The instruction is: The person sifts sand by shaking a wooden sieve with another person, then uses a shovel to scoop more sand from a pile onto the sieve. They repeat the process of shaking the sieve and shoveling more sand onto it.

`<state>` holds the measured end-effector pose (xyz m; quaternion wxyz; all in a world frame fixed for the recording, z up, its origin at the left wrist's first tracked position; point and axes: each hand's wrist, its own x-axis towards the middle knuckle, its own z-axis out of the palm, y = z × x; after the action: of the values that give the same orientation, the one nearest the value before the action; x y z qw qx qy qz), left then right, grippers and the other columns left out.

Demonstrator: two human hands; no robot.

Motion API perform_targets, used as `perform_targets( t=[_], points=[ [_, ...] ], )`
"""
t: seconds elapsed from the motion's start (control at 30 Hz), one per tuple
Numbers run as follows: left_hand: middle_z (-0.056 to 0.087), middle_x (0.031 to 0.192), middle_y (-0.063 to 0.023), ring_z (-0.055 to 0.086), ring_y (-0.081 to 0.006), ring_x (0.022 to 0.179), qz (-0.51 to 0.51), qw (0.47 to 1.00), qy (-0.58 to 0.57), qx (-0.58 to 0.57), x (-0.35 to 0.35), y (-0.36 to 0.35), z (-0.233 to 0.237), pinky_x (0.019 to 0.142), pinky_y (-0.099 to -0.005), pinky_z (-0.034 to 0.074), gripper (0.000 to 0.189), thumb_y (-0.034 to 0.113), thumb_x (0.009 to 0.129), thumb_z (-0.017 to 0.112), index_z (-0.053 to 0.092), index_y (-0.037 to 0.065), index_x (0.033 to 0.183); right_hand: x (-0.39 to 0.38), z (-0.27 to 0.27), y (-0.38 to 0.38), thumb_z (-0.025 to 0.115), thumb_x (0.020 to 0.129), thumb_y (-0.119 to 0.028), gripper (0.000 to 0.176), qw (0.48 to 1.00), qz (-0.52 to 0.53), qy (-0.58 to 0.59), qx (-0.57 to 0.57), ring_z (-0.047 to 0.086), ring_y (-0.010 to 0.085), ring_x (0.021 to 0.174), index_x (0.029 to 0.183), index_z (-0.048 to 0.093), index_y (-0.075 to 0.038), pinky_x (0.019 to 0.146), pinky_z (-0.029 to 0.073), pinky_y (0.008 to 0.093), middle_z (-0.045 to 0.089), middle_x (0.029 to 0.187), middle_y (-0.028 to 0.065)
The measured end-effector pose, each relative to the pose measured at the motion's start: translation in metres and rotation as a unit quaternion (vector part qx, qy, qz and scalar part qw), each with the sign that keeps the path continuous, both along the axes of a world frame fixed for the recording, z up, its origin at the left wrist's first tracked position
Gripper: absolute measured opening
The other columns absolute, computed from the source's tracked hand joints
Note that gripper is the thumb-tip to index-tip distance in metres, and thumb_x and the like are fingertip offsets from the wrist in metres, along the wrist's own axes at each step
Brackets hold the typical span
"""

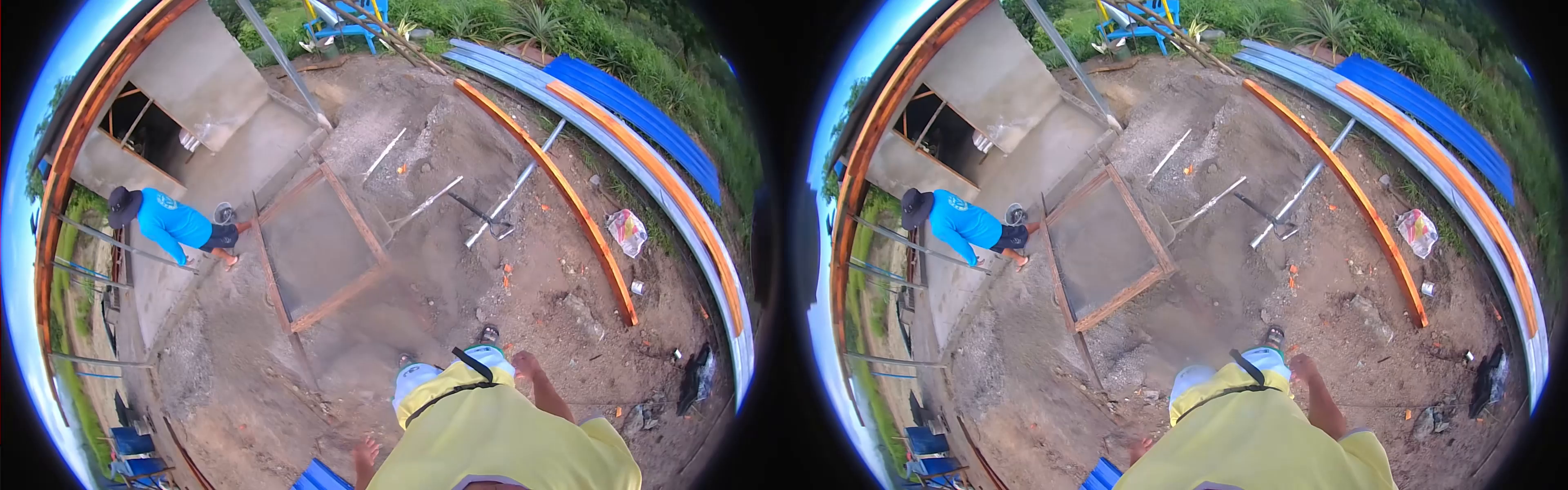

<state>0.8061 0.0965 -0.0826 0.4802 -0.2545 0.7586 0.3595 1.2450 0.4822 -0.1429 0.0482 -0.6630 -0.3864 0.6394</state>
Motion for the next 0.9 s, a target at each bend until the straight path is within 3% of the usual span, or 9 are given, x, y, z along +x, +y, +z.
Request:
perform_targets(
  t=[0.13,0.23,0.3,0.33,0.4,0.67,0.73,0.8,0.9],
  points=[
    [0.051,0.133,-0.0176,0.053,-0.0314,0.120,-0.072,0.997,-0.024,0.032,0.069,0.029,0.001,0.101,-0.0432,0.042,0.045,0.028,0.099,0.032,0.036,0.003,0.136,0.068,-0.017,0.038,0.053,0.088,-0.018,0.017,0.983,-0.182,-0.012,0.025,0.059,0.0188,0.054,0.098,0.058,-0.006,0.043,0.047,0.0312,0.060,0.073,0.0081],
    [0.053,0.130,-0.0182,0.055,-0.0317,0.118,-0.208,0.973,-0.023,0.096,0.103,0.059,-0.001,0.099,-0.0429,0.044,0.044,0.028,0.099,0.036,0.037,0.003,0.135,0.127,-0.033,0.069,0.051,0.089,-0.019,0.016,0.977,-0.208,-0.042,-0.022,0.057,0.0174,0.053,0.095,0.057,-0.006,0.041,0.044,0.0309,0.057,0.071,0.0069],
    [0.054,0.129,-0.0185,0.056,-0.0318,0.116,-0.178,0.976,-0.037,0.121,0.117,0.079,-0.008,0.097,-0.0426,0.045,0.044,0.028,0.099,0.039,0.038,0.003,0.134,0.142,-0.019,0.098,0.050,0.089,-0.019,0.016,0.971,-0.227,-0.042,-0.059,0.055,0.0168,0.053,0.093,0.057,-0.006,0.041,0.044,0.0307,0.056,0.071,0.0062],
    [0.056,0.127,-0.0195,0.057,-0.0319,0.114,-0.059,0.986,-0.058,0.142,0.123,0.086,-0.020,0.096,-0.0421,0.046,0.042,0.028,0.099,0.039,0.039,0.003,0.133,0.148,-0.017,0.112,0.050,0.089,-0.019,0.015,0.977,-0.210,-0.028,-0.014,0.055,0.0164,0.053,0.093,0.056,-0.006,0.041,0.044,0.0304,0.056,0.070,0.0058],
    [0.059,0.123,-0.0186,0.060,-0.0309,0.111,-0.081,0.992,-0.037,0.088,0.132,0.103,-0.017,0.096,-0.0421,0.046,0.044,0.028,0.099,0.034,0.040,-0.002,0.131,0.153,-0.015,0.131,0.050,0.088,-0.018,0.015,0.983,-0.170,0.006,0.066,0.054,0.0155,0.053,0.093,0.054,-0.005,0.041,0.043,0.0299,0.055,0.070,0.0051],
    [0.060,0.123,-0.0183,0.061,-0.0316,0.109,-0.117,0.992,-0.031,0.017,0.125,0.170,0.011,0.095,-0.0435,0.046,0.053,0.037,0.097,0.033,0.047,-0.005,0.125,0.132,0.015,0.175,0.048,0.090,-0.016,0.038,0.978,-0.205,0.029,0.028,0.060,0.0158,0.066,0.127,0.048,-0.007,0.052,0.049,0.0291,0.063,0.092,0.0094],
    [0.059,0.124,-0.0181,0.062,-0.0313,0.109,-0.108,0.992,-0.001,0.070,0.118,0.190,-0.009,0.094,-0.0443,0.046,0.055,0.040,0.097,0.032,0.048,-0.005,0.125,0.139,0.009,0.165,0.052,0.088,-0.022,0.029,0.978,-0.201,0.042,0.021,0.058,0.0151,0.062,0.113,0.049,-0.010,0.051,0.047,0.0290,0.058,0.080,0.0050],
    [0.060,0.122,-0.0181,0.062,-0.0307,0.108,-0.127,0.988,-0.042,0.076,0.087,0.210,-0.073,0.091,-0.0454,0.047,0.051,0.038,0.097,0.034,0.049,-0.002,0.124,0.147,0.016,0.154,0.048,0.092,-0.019,0.033,0.982,-0.189,0.007,-0.022,0.061,0.0174,0.066,0.123,0.049,-0.008,0.052,0.048,0.0298,0.062,0.095,0.0123],
    [0.063,0.112,-0.0207,0.066,-0.0317,0.096,-0.177,0.980,-0.048,0.082,0.042,0.272,-0.139,0.083,-0.0441,0.052,0.038,0.029,0.098,0.037,0.052,-0.002,0.116,0.160,0.023,0.130,0.046,0.093,-0.021,0.028,0.971,-0.233,-0.015,-0.061,0.061,0.0200,0.069,0.117,0.051,-0.008,0.054,0.050,0.0319,0.061,0.097,0.0130]
  ],
)
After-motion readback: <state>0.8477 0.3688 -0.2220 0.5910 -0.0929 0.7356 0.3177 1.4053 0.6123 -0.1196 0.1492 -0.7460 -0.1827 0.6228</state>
